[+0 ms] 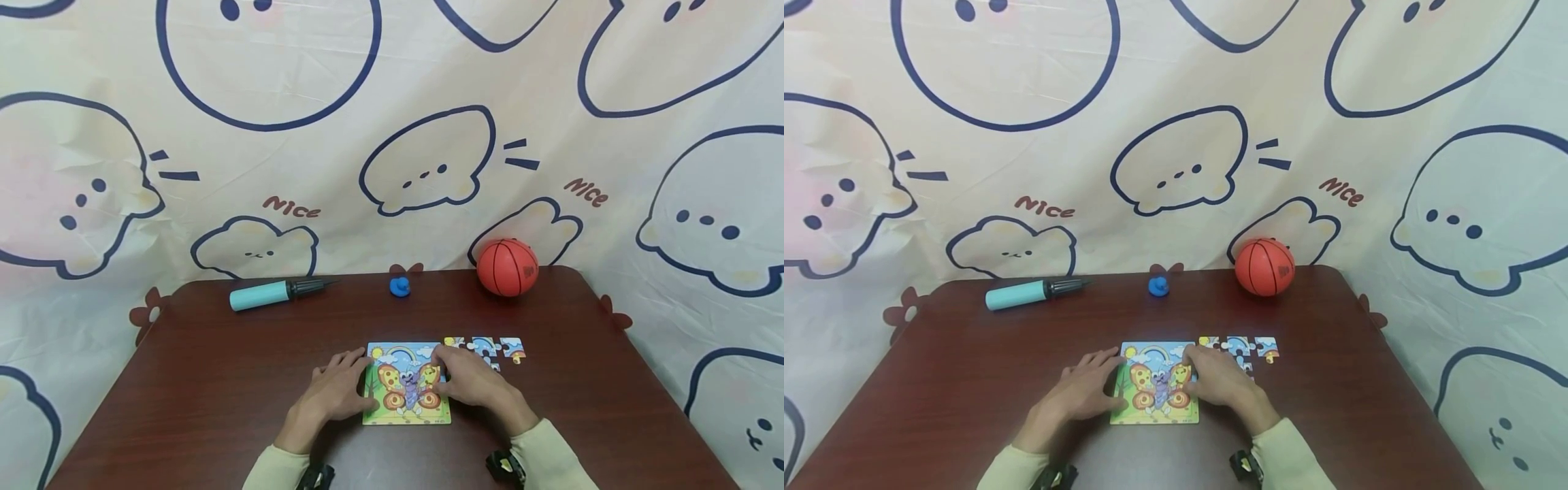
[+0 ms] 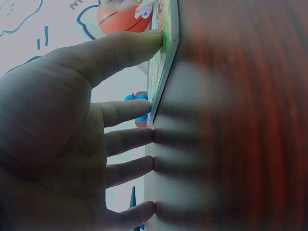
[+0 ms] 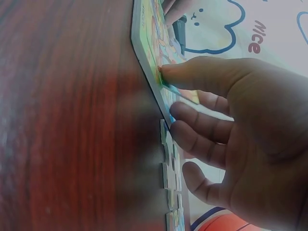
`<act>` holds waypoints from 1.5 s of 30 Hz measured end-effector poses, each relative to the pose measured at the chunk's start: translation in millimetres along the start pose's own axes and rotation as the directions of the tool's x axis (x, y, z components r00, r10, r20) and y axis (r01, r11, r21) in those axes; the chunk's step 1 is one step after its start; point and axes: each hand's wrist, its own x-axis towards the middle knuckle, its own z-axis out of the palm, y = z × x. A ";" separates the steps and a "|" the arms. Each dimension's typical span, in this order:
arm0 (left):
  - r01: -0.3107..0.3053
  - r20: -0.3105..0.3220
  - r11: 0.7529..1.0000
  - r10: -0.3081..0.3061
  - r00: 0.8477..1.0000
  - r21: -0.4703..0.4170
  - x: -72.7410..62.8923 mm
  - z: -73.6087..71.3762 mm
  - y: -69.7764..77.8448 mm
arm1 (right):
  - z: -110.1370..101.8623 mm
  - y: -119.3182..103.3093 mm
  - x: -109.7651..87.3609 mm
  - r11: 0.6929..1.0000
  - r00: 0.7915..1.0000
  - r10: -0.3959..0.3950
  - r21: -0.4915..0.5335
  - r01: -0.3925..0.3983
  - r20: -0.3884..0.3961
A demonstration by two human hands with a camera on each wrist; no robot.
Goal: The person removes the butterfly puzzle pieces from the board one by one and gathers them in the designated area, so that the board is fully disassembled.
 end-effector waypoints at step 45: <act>0.017 0.012 1.000 -0.018 1.000 0.020 0.5 -0.1 1.1 | -25.3 49.5 -32.3 0.992 0.998 -0.001 0.123 0.009 -0.065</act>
